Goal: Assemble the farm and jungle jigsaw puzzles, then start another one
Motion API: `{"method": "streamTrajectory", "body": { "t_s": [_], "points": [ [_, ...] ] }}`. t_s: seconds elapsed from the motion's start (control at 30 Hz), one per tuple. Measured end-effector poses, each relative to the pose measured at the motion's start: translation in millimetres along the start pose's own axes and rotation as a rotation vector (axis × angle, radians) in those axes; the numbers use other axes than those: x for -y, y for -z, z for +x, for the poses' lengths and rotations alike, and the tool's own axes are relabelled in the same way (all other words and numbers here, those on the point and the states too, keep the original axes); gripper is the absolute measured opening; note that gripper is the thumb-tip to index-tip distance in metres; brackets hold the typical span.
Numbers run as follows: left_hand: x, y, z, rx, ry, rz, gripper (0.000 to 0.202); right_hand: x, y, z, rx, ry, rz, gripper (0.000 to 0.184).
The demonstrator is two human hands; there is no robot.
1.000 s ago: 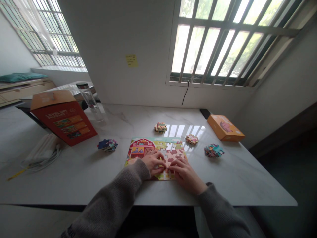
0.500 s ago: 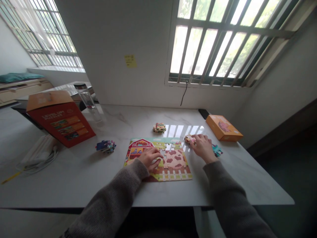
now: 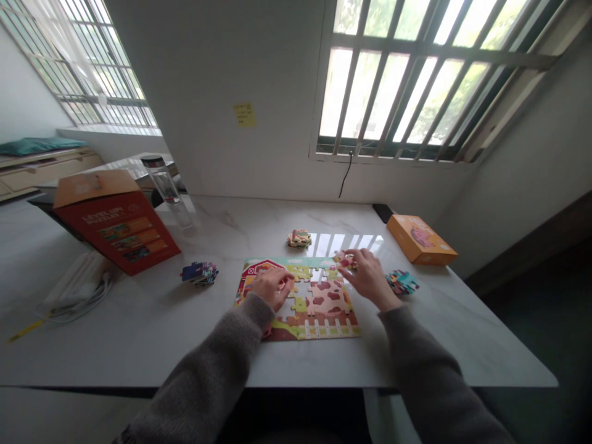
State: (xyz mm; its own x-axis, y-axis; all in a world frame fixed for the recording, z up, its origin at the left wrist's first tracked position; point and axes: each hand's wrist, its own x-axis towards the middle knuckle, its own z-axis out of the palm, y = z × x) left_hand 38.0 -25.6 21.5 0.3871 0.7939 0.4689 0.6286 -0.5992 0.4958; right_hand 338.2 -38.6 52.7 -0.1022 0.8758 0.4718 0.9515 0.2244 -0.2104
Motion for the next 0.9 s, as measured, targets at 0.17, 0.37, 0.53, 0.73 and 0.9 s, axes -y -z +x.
{"method": "streamTrajectory", "body": {
  "t_s": [0.17,0.37,0.53,0.73,0.9],
  "points": [
    [2,1.2,3,-0.001,0.248,-0.353,0.028,81,-14,-16,-0.015,0.257,0.171,0.05],
    [0,-4.4,5,0.02,0.293,-0.568,0.031,106,-20,-20,-0.031,0.246,0.22,0.052],
    [3,-2.7,5,0.001,0.316,-0.547,0.03,91,-25,-19,0.033,0.373,0.443,0.041],
    [6,-4.6,5,0.089,0.246,-0.469,0.034,82,-23,-16,0.061,0.481,0.462,0.023],
    [7,-4.7,4,0.084,0.243,-0.356,0.029,75,-28,-13,0.04,0.448,0.485,0.025]
  ]
}}
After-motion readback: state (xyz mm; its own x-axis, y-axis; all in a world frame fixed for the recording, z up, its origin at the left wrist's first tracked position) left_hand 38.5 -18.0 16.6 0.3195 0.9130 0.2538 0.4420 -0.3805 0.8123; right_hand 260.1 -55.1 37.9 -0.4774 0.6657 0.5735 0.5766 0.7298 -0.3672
